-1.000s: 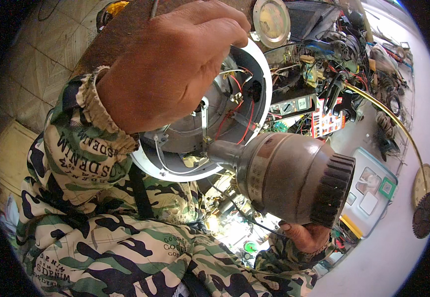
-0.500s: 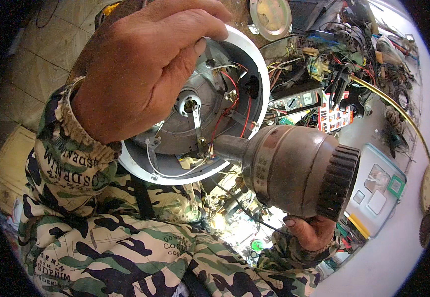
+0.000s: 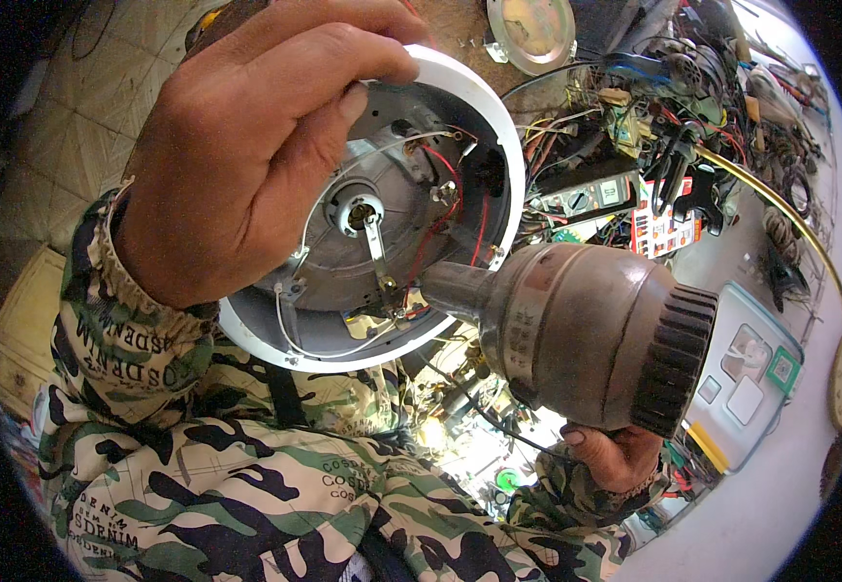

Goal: The person uses a heat gun to apply heat to the interior of a white circular electronic housing, then uses multimeter probes to test internal wires and components. The person manipulates wires and holds the housing while performing these actions.

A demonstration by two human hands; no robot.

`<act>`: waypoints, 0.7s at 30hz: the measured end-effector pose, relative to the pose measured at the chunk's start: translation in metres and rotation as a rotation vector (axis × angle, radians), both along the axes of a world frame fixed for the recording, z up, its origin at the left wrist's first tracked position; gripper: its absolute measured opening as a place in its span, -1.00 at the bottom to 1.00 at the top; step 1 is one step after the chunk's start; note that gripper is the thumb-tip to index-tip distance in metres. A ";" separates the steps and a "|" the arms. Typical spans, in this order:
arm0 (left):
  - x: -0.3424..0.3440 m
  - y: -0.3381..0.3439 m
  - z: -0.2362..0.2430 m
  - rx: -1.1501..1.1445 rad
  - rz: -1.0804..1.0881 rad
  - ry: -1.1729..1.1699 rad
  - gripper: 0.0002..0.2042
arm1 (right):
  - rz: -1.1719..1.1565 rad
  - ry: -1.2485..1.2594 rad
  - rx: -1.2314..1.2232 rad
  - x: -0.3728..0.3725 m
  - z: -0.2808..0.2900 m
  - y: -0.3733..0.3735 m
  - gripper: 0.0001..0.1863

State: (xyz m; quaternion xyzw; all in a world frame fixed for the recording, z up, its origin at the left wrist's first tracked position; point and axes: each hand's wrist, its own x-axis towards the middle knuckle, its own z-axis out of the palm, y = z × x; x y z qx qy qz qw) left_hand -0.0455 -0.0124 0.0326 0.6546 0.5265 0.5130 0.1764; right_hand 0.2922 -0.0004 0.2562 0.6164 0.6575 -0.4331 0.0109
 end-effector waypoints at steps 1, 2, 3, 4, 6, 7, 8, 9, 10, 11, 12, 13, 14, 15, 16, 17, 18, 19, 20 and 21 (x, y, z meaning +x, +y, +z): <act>0.000 -0.001 -0.001 -0.004 -0.002 -0.001 -0.79 | 0.006 0.000 0.001 0.000 0.000 0.001 -0.42; -0.001 0.000 0.000 -0.007 -0.002 0.001 -0.79 | 0.012 0.002 0.001 0.001 0.000 0.001 -0.42; -0.001 0.000 0.000 -0.007 -0.005 0.002 -0.78 | 0.032 0.020 0.008 0.005 -0.001 0.003 -0.42; -0.001 0.001 0.001 -0.009 -0.012 0.004 -0.78 | 0.034 0.032 0.014 0.006 -0.001 0.003 -0.42; -0.003 0.005 0.001 -0.009 -0.028 0.000 -0.78 | 0.018 0.043 0.030 0.005 -0.001 0.000 -0.42; -0.005 0.006 0.000 -0.008 -0.037 -0.003 -0.78 | 0.013 0.034 0.028 0.004 0.001 -0.002 -0.42; -0.006 0.003 0.001 -0.012 -0.027 -0.003 -0.78 | 0.028 0.033 0.021 0.006 0.000 0.001 -0.42; -0.008 0.001 0.003 -0.017 -0.016 0.002 -0.78 | 0.056 0.025 0.005 0.011 0.001 0.004 -0.42; -0.007 -0.004 0.004 -0.025 0.000 0.005 -0.78 | 0.089 0.023 -0.011 0.013 0.001 0.009 -0.42; -0.004 -0.004 0.007 -0.024 0.002 0.004 -0.78 | 0.110 0.018 -0.021 0.016 0.001 0.011 -0.42; -0.004 -0.005 0.007 -0.026 0.006 0.004 -0.78 | 0.137 0.020 -0.032 0.018 0.001 0.014 -0.42; -0.006 -0.005 0.005 -0.026 0.016 0.008 -0.78 | 0.150 0.035 -0.028 0.017 0.000 0.017 -0.42; -0.003 -0.003 0.006 -0.023 0.004 0.005 -0.78 | 0.144 0.041 -0.020 0.015 0.000 0.015 -0.42; -0.003 -0.001 0.006 -0.019 -0.007 0.002 -0.78 | 0.122 0.060 0.003 0.010 -0.002 0.012 -0.43; -0.004 0.003 0.004 -0.016 -0.019 0.000 -0.78 | 0.109 0.064 0.011 0.008 -0.002 0.011 -0.43; -0.005 0.006 0.004 -0.013 -0.033 -0.005 -0.78 | 0.098 0.069 0.021 0.006 -0.002 0.009 -0.44; -0.003 0.004 0.006 -0.013 -0.026 0.001 -0.78 | 0.110 0.070 0.010 0.008 -0.003 0.012 -0.45; -0.005 0.004 0.007 -0.016 -0.023 0.004 -0.78 | 0.109 0.060 -0.001 0.010 -0.003 0.013 -0.46; -0.008 0.003 0.008 -0.022 -0.018 0.009 -0.78 | 0.116 0.047 -0.015 0.009 -0.002 0.015 -0.47; -0.007 0.000 0.010 -0.028 -0.004 0.013 -0.78 | 0.110 0.023 -0.028 0.009 0.000 0.016 -0.50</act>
